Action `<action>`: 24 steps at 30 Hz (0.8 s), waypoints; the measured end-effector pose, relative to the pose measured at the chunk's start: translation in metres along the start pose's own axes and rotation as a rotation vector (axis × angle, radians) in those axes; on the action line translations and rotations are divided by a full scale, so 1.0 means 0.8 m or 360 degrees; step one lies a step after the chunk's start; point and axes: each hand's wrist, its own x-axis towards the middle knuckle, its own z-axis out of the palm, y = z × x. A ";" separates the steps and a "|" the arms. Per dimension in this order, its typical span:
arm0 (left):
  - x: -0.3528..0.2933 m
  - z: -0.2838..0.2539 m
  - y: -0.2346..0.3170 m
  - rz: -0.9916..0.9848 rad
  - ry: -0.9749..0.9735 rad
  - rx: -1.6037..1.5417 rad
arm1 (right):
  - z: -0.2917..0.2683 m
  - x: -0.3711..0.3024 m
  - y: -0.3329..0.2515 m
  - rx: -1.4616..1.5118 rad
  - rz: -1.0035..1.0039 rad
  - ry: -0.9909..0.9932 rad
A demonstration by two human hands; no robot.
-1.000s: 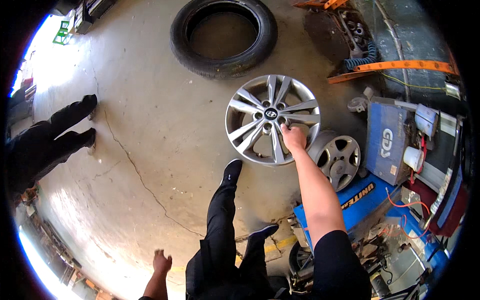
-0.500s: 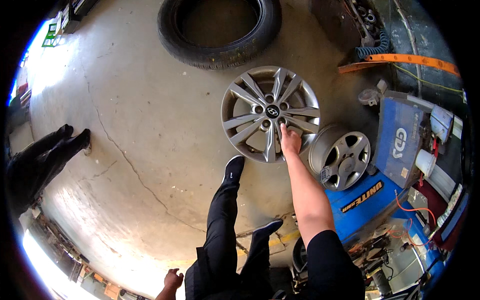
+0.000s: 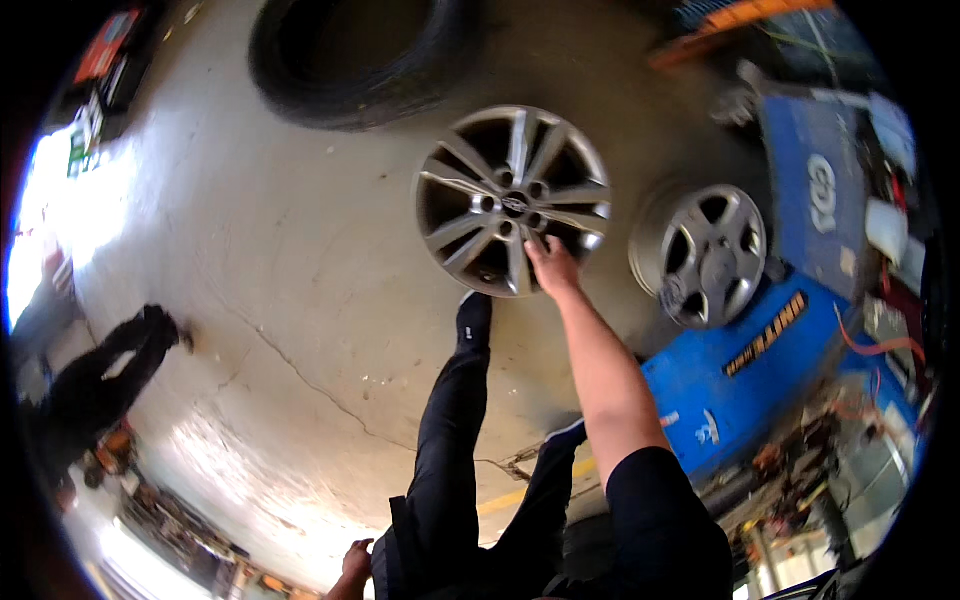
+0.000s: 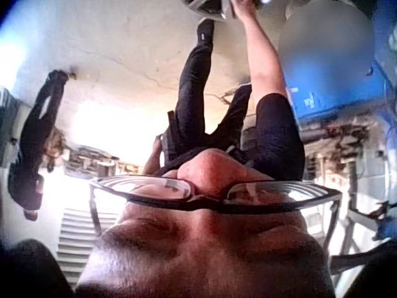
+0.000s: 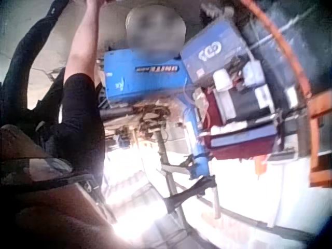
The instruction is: The person uses a tire changing machine to remove a tire from a silver alloy wheel. They secure the wheel on the machine, use a pry bar to break the bead, and operate the machine's arm to peel the tire off. After removing the tire, they place it on a stack and then mount a new tire onto the wheel using the machine.
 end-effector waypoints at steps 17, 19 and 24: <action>-0.005 -0.003 0.346 0.1006 0.1118 0.0775 | -0.168 -1.042 0.568 0.0048 0.0418 -0.0810; 0.006 0.056 0.397 0.1152 0.1007 0.1303 | -0.180 -1.142 0.626 0.0477 0.0835 -0.0519; -0.208 0.338 0.544 0.0983 0.0649 0.2144 | -0.184 -1.363 0.769 0.1290 0.1449 0.0020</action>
